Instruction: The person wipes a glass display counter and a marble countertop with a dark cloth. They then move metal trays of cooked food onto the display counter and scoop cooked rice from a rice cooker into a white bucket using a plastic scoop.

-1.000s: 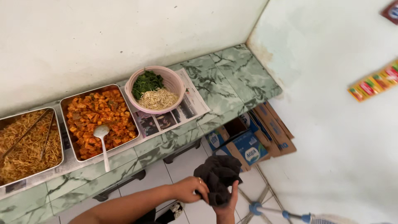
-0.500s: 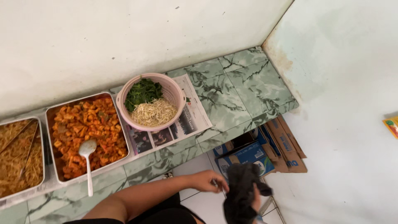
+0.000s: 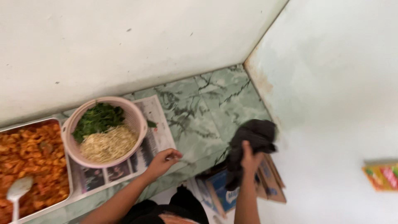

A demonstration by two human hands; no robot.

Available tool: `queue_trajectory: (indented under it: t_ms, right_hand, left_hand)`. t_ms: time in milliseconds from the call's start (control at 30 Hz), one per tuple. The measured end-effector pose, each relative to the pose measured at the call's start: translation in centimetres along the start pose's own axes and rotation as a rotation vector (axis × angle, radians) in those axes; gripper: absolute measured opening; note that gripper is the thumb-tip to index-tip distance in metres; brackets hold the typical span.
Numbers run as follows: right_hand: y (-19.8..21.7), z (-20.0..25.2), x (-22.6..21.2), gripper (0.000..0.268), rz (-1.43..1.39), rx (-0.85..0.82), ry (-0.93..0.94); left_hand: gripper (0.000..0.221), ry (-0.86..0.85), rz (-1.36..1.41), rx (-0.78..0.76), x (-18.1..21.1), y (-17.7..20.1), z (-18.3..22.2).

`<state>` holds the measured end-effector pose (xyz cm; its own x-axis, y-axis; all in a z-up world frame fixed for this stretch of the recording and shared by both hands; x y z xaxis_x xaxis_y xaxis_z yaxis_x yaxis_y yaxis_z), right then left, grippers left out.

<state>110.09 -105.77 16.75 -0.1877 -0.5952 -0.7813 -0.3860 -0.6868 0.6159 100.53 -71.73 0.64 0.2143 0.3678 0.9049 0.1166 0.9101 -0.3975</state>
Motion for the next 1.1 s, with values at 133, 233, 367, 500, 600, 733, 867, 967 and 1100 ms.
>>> queue_trajectory:
  t_ms: [133, 233, 367, 500, 600, 733, 867, 967, 1100]
  right_hand:
    - [-10.7, -2.5, -2.5, 0.105, 0.264, -0.802, 0.383]
    - [-14.1, -3.3, -2.0, 0.122, 0.629, -0.84, 0.405]
    - [-19.4, -1.6, -1.0, 0.122, 0.751, -0.839, 0.589]
    - [-23.4, 1.2, 1.4, 0.114, 0.893, -0.889, 0.628]
    - [-24.7, 0.9, 1.1, 0.101, 0.944, -0.78, 0.726]
    - [-25.3, 0.2, 1.3, 0.092, 0.913, -0.809, 0.742]
    - [-26.9, -1.7, 0.1, 0.088, 0.876, -0.812, 0.779]
    - [-28.0, -3.6, -0.8, 0.083, 0.861, -0.78, 0.804]
    - [-29.4, -7.9, -0.6, 0.085, 0.874, -0.741, 0.756]
  left_hand:
    - [0.023, 0.0, -0.106, 0.275, 1.1, 1.2, -3.2]
    - [0.023, -0.006, -0.199, 0.437, 2.8, 1.4, -4.6]
    - [0.02, -0.006, -0.236, 0.558, 3.8, 1.2, -5.5]
    - [0.019, 0.015, -0.255, 0.653, 3.6, 0.9, -4.1]
    - [0.019, 0.062, -0.267, 0.702, 3.1, 1.5, -3.7]
    - [0.018, 0.094, -0.227, 0.778, 2.2, 2.1, -4.7]
    - [0.018, -0.069, -0.385, 0.742, 3.6, 2.0, -8.6]
    - [0.022, -0.211, -0.495, 0.7, 4.8, 2.0, -12.3]
    - [0.031, -0.354, -0.668, 0.712, 5.6, 2.5, -16.5]
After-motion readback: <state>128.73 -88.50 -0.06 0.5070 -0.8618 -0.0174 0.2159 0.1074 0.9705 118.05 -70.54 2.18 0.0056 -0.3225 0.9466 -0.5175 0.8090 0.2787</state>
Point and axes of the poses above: each hand's wrist, its own z-axis away from the middle knuckle, its own y-axis out of the back of the hand, x = y × z, the point moved 7 cm from there along -z, towards the middle knuckle, and after that the axes turned 14 degrees about z, right-handed, at the moved point
